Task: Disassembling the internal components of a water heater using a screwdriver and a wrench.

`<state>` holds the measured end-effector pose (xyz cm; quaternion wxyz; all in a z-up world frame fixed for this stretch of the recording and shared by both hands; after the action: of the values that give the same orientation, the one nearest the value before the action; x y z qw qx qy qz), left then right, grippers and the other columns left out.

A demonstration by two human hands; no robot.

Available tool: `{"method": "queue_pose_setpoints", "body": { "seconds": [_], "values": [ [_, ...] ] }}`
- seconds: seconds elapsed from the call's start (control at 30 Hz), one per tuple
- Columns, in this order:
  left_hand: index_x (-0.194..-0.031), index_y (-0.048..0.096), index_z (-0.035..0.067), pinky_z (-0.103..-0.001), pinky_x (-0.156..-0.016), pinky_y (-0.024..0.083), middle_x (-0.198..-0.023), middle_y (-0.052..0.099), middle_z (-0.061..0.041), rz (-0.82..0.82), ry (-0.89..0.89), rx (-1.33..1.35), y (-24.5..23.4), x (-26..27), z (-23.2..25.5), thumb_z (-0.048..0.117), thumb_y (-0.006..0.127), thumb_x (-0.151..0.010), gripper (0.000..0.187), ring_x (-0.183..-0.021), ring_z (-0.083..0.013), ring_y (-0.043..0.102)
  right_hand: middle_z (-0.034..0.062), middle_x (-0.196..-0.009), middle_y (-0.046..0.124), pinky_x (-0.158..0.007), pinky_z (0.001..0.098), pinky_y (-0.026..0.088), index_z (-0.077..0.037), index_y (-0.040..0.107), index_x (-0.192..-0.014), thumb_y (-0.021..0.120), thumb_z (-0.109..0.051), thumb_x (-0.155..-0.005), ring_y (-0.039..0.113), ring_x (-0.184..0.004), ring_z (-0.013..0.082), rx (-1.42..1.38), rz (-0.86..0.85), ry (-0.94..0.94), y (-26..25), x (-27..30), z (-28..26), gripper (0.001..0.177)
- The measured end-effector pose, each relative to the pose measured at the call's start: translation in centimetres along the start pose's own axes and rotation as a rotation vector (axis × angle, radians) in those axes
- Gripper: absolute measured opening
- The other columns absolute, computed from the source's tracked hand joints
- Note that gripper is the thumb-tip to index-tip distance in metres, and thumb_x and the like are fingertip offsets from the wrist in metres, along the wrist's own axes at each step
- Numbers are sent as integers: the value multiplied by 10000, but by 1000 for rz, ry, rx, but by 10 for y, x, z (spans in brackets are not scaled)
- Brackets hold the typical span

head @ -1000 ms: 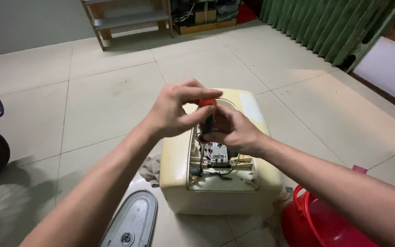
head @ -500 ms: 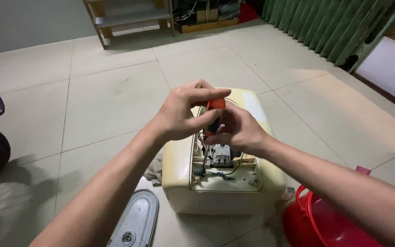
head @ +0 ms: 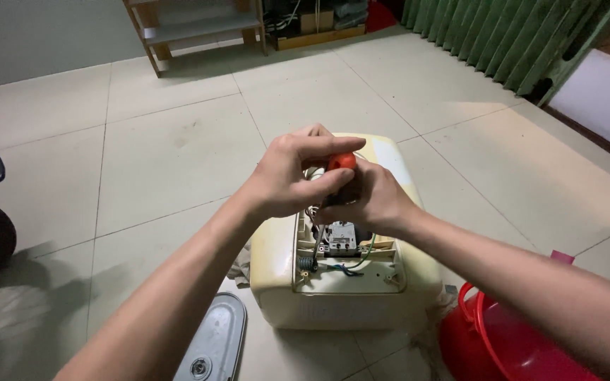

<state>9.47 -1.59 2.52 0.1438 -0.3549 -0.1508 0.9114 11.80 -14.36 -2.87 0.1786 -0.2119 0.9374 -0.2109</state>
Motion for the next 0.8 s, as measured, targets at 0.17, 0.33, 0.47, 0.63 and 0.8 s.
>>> {"method": "queue_pose_setpoints", "body": {
  "seconds": [0.17, 0.33, 0.47, 0.63, 0.8],
  "values": [
    [-1243, 750, 153, -349, -840, 617, -968, 663, -124, 30, 59, -73, -2, 0, 7, 252, 830, -895, 371, -941, -212, 655, 134, -994, 764, -905, 442, 629, 33, 700, -1157, 784, 186, -772, 762, -1004, 261, -458, -237, -50, 15, 2, 26, 422],
    [-1218, 761, 177, -337, -819, 626, -910, 634, -107, 5, 61, -101, 1, -5, 5, 249, 879, -837, 405, -906, -198, 672, 128, -982, 772, -879, 440, 608, -55, 763, -1116, 928, -39, -720, 770, -951, 271, -108, -121, -81, 4, 7, 10, 429],
    [-1260, 737, 94, -431, -852, 636, -917, 655, -198, -96, 9, 1, 3, -9, 6, 157, 793, -887, 383, -904, -272, 675, 195, -927, 766, -852, 479, 567, -29, 714, -1098, 944, -154, -687, 769, -935, 358, 83, 23, -98, -6, 6, -4, 487],
    [-1240, 747, 121, -423, -812, 619, -952, 680, -178, -47, 68, -113, 7, -8, 6, 263, 790, -904, 368, -905, -283, 690, 145, -909, 771, -881, 454, 606, 3, 741, -1054, 900, 51, -704, 750, -913, 259, -236, -93, -95, 5, 5, 31, 388],
    [-1195, 774, 240, -369, -753, 594, -886, 606, -67, -13, 44, -279, 5, -10, 7, 311, 919, -775, 450, -825, -213, 654, 87, -872, 770, -827, 382, 609, -67, 811, -956, 928, 0, -713, 759, -880, 225, -153, -68, -92, 7, 9, 25, 278]
  ]
}}
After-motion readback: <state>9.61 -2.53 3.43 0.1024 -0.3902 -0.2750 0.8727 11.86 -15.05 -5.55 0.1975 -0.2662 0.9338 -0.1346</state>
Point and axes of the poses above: each hand's wrist, its own x-axis away from the middle knuckle, its own y-axis out of the palm, z = x × y, the point moved 8 cm from there along -x, towards the middle knuckle
